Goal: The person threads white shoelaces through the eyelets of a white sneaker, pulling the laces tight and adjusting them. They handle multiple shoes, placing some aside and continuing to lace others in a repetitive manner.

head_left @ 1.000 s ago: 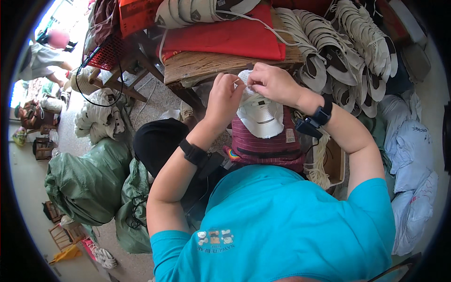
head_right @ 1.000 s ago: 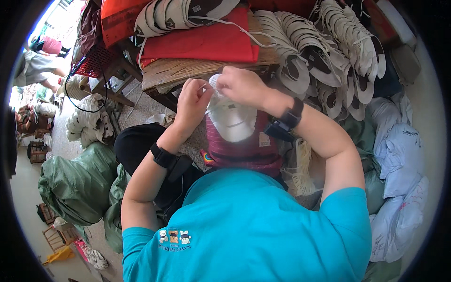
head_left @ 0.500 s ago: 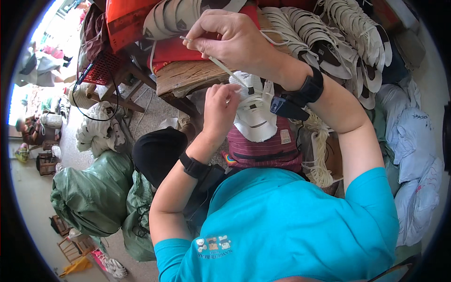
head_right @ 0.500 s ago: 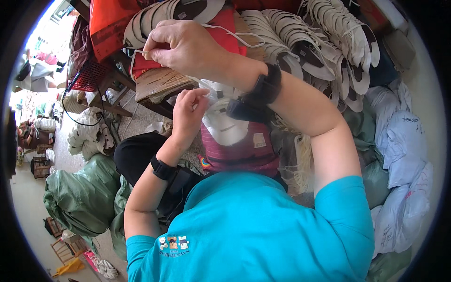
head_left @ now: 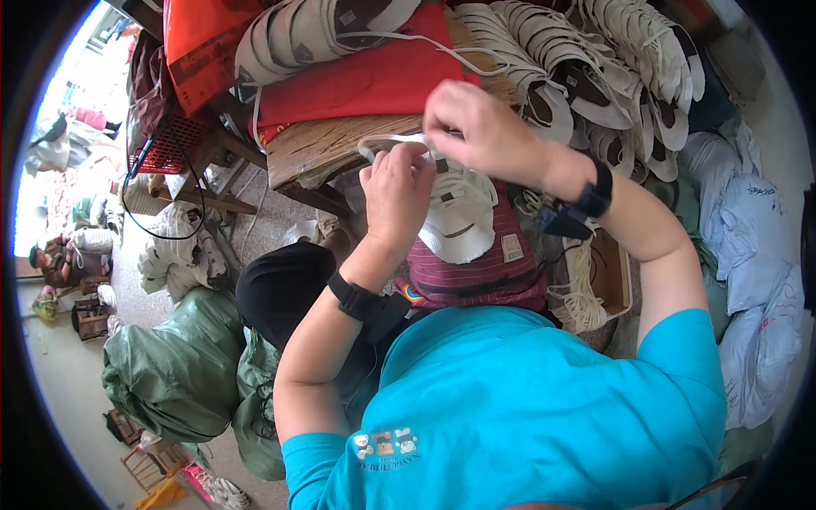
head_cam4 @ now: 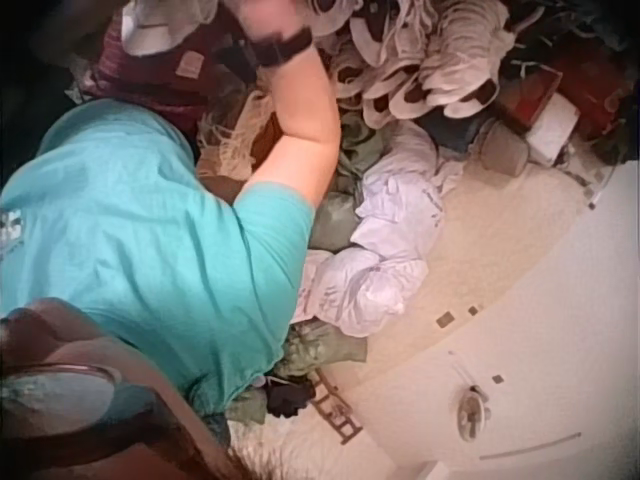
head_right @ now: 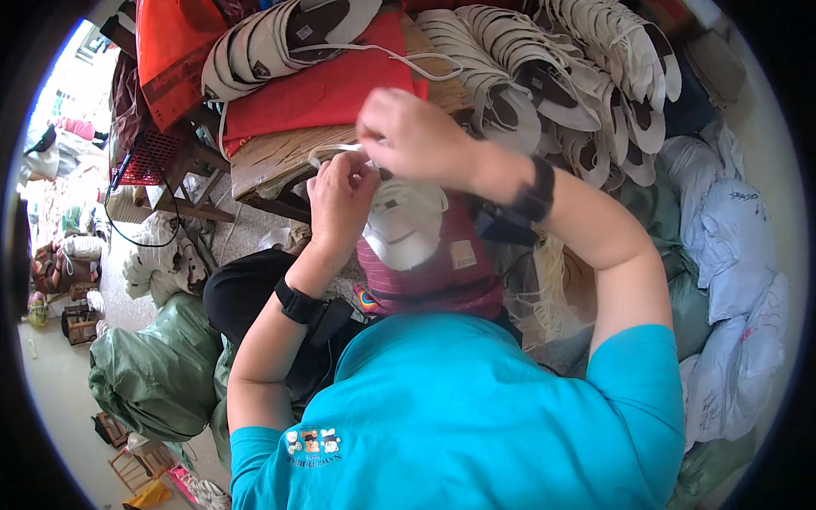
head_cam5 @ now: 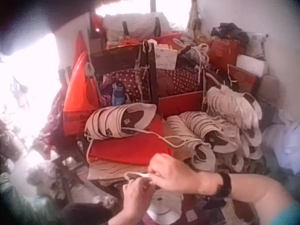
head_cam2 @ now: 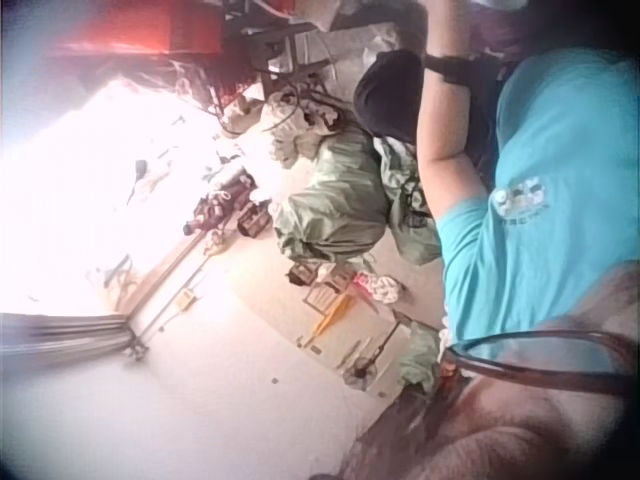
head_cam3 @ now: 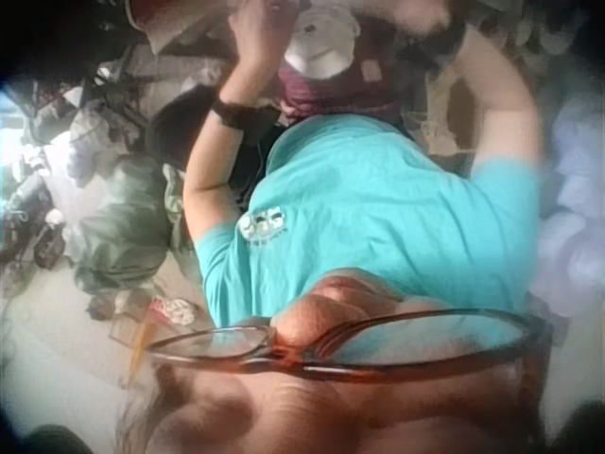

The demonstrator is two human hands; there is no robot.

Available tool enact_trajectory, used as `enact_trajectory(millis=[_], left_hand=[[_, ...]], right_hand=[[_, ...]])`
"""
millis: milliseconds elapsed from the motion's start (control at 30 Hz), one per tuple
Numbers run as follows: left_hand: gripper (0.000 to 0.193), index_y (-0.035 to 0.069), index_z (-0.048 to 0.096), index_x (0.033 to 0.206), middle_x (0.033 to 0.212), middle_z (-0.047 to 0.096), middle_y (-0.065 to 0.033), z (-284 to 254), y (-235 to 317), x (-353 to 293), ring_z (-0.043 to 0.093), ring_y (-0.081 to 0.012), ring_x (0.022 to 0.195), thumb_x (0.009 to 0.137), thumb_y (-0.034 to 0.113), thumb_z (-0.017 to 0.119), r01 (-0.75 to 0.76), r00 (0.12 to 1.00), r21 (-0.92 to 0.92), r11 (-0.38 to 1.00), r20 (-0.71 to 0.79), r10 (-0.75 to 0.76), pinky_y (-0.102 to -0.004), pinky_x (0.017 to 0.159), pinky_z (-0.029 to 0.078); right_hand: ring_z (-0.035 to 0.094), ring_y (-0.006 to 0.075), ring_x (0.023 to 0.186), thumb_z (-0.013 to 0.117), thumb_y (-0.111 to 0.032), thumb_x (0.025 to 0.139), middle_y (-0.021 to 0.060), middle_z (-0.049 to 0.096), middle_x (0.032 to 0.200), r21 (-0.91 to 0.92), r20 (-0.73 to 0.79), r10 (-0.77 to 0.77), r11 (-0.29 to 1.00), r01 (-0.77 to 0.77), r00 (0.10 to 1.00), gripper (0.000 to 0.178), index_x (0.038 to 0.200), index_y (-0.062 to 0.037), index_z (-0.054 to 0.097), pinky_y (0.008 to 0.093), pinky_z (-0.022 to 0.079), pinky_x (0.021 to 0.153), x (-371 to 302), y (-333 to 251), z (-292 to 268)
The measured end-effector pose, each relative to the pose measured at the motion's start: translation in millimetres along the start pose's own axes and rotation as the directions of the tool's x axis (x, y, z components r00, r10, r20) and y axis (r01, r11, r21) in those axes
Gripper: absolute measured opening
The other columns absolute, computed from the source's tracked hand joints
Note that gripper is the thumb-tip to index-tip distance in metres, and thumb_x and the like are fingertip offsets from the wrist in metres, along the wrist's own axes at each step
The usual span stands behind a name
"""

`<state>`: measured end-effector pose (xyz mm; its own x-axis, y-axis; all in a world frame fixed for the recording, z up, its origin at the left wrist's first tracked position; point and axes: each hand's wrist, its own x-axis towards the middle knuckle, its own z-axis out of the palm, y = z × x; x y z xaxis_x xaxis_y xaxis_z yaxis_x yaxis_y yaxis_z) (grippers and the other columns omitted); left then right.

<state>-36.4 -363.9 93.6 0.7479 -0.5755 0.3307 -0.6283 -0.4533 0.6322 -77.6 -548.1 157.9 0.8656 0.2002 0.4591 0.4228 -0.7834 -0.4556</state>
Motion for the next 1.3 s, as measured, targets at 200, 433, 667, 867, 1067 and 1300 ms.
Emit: enact_trajectory(millis=[200, 433, 667, 867, 1067, 1300], left_hand=[[0.021, 0.013, 0.064, 0.103, 0.091, 0.064, 0.0003, 1, 2, -1, 0.058, -0.0231, 0.095, 0.083, 0.016, 0.069, -0.028, 0.999, 0.017, 0.999, -0.035, 0.028, -0.0404, 0.088, 0.037], [0.008, 0.016, 0.073, 0.085, 0.102, 0.059, -0.0016, -2, 0, -5, 0.048, -0.028, 0.106, 0.079, 0.02, 0.074, -0.008, 0.997, 0.116, 0.993, -0.076, 0.017, -0.0448, 0.091, 0.035], [0.01, 0.01, 0.07, 0.088, 0.098, 0.058, -0.0056, -6, -16, -10, 0.053, -0.0255, 0.091, 0.079, 0.014, 0.075, -0.029, 0.986, -0.176, 0.984, -0.165, -0.001, -0.0384, 0.081, 0.042], [0.013, 0.005, 0.066, 0.09, 0.092, 0.053, -0.0079, -24, -23, -50, 0.055, -0.0186, 0.069, 0.083, 0.01, 0.075, 0.065, 0.996, -0.211, 0.975, 0.07, -0.051, -0.0307, 0.059, 0.048], [0.017, 0.004, 0.065, 0.091, 0.092, 0.053, -0.0082, -23, -28, -49, 0.056, -0.0195, 0.068, 0.08, 0.011, 0.076, 0.173, 0.982, -0.15, 0.974, 0.097, -0.159, -0.0311, 0.062, 0.049], [0.012, 0.004, 0.06, 0.083, 0.086, 0.05, -0.0028, -53, -21, -37, 0.047, -0.0112, 0.066, 0.079, 0.003, 0.071, -0.018, 0.978, -0.221, 0.975, 0.198, 0.063, -0.0247, 0.058, 0.041]], right_hand=[[0.053, 0.0347, 0.117, 0.068, -0.006, 0.079, 0.0172, 0.057, 0.119, -0.31, -0.034, 0.016, 0.951, -0.026, 0.999, 0.01, 0.085, -0.0021, 0.062, 0.0437, 0.044, 0.1, -52, -1, 32], [0.051, 0.0343, 0.12, 0.072, -0.008, 0.078, 0.0176, 0.055, 0.126, -0.13, -0.053, 0.182, 0.974, -0.187, 0.982, 0.015, 0.084, -0.001, 0.06, 0.0438, 0.041, 0.104, -56, 3, 39], [0.054, 0.0328, 0.112, 0.069, -0.003, 0.078, 0.015, 0.059, 0.118, -0.229, -0.187, 0.043, 0.97, -0.086, 0.981, 0.013, 0.085, -0.0022, 0.058, 0.0435, 0.043, 0.098, -55, 14, 23], [0.066, 0.0222, 0.082, 0.059, -0.011, 0.094, 0.0103, 0.068, 0.103, 0.085, -0.332, 0.362, 0.931, -0.354, 0.871, 0.008, 0.095, -0.0037, 0.058, 0.0329, 0.051, 0.076, -56, 40, -14], [0.06, 0.0076, 0.063, 0.05, -0.017, 0.104, 0.0095, 0.067, 0.097, 0.914, 0.369, 0.674, -0.141, -0.38, 0.64, 0.013, 0.102, -0.0052, 0.055, 0.0219, 0.047, 0.057, -30, -6, 5], [0.054, 0.014, 0.062, 0.052, 0.008, 0.09, 0.0027, 0.046, 0.069, 0.951, 0.193, 0.859, -0.283, 0.126, 0.475, 0.005, 0.092, 0.0048, 0.049, 0.0343, 0.058, 0.079, -66, 104, -64]])
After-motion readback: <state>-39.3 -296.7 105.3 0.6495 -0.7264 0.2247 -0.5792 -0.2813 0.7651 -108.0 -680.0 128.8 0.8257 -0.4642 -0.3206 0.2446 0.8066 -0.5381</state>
